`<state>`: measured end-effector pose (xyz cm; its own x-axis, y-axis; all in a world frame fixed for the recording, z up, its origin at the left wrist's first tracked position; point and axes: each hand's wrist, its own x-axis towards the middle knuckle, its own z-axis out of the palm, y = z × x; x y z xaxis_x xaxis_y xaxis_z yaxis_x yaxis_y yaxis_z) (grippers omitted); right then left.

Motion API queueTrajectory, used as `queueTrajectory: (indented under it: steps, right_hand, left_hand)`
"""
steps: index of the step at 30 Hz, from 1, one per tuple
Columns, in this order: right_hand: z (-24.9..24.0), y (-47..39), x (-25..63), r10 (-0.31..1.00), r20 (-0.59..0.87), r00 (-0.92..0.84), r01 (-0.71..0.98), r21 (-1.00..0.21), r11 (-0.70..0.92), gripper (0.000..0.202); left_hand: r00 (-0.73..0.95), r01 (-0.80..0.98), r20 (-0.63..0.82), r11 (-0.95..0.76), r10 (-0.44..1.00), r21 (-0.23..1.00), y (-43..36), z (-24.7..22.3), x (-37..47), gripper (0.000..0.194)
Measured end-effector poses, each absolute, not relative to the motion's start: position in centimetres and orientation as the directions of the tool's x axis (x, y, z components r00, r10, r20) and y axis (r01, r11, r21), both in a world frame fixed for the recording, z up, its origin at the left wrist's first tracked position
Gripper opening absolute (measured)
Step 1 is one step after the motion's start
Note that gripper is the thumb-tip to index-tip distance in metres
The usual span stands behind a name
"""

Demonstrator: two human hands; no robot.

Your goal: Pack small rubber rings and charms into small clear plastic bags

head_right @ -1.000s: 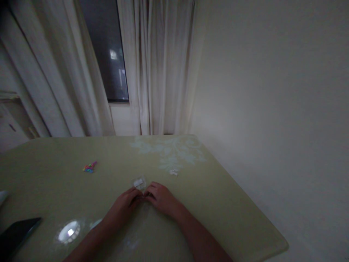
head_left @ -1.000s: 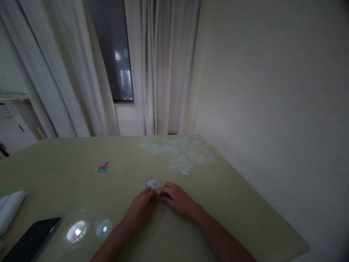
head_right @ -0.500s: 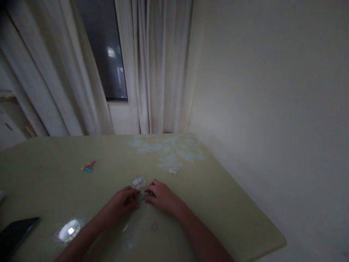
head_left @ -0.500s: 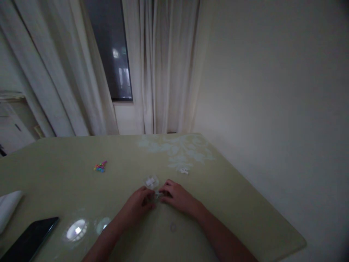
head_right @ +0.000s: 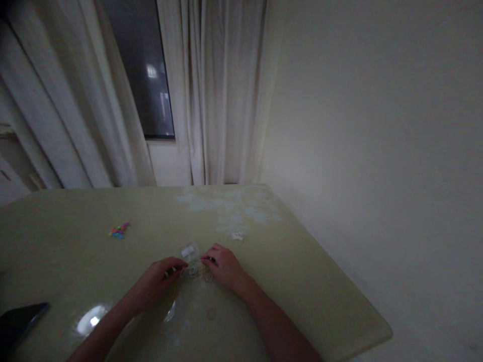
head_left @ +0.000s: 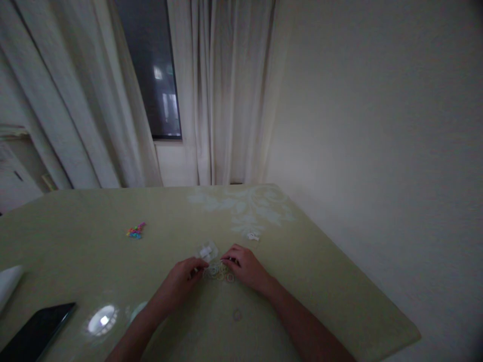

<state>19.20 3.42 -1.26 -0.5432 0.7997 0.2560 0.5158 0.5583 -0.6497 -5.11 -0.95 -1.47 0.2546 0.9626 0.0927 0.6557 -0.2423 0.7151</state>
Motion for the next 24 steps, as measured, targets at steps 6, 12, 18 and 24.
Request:
queueTrajectory:
  steps: [6, 12, 18, 24]
  right_hand:
    - [-1.7, 3.8, 19.3, 0.842, 0.257, -0.474, 0.552, -0.659, 0.511, 0.008]
    - [-1.6, 3.5, 19.0, 0.842, 0.222, -0.492, 0.634, -0.572, 0.521, 0.010]
    - [-1.3, 3.4, 19.3, 0.843, 0.231, -0.485, 0.651, -0.549, 0.525, 0.010]
    - [-1.5, 3.6, 19.4, 0.856, 0.210, -0.473, 0.681, -0.529, 0.506, 0.014]
  left_hand:
    - [0.242, 0.663, 0.120, -0.254, 0.963, 0.704, -1.2, -1.9, -5.3, 0.033]
    - [0.248, 0.772, 0.114, -0.268, 0.962, 0.576, -1.9, -2.2, -2.7, 0.023]
    - [0.251, 0.705, 0.128, -0.271, 0.960, 0.655, -1.5, -1.7, -3.2, 0.031]
    - [0.246, 0.654, 0.041, -0.197, 0.968, 0.730, -1.1, -0.9, -4.5, 0.031]
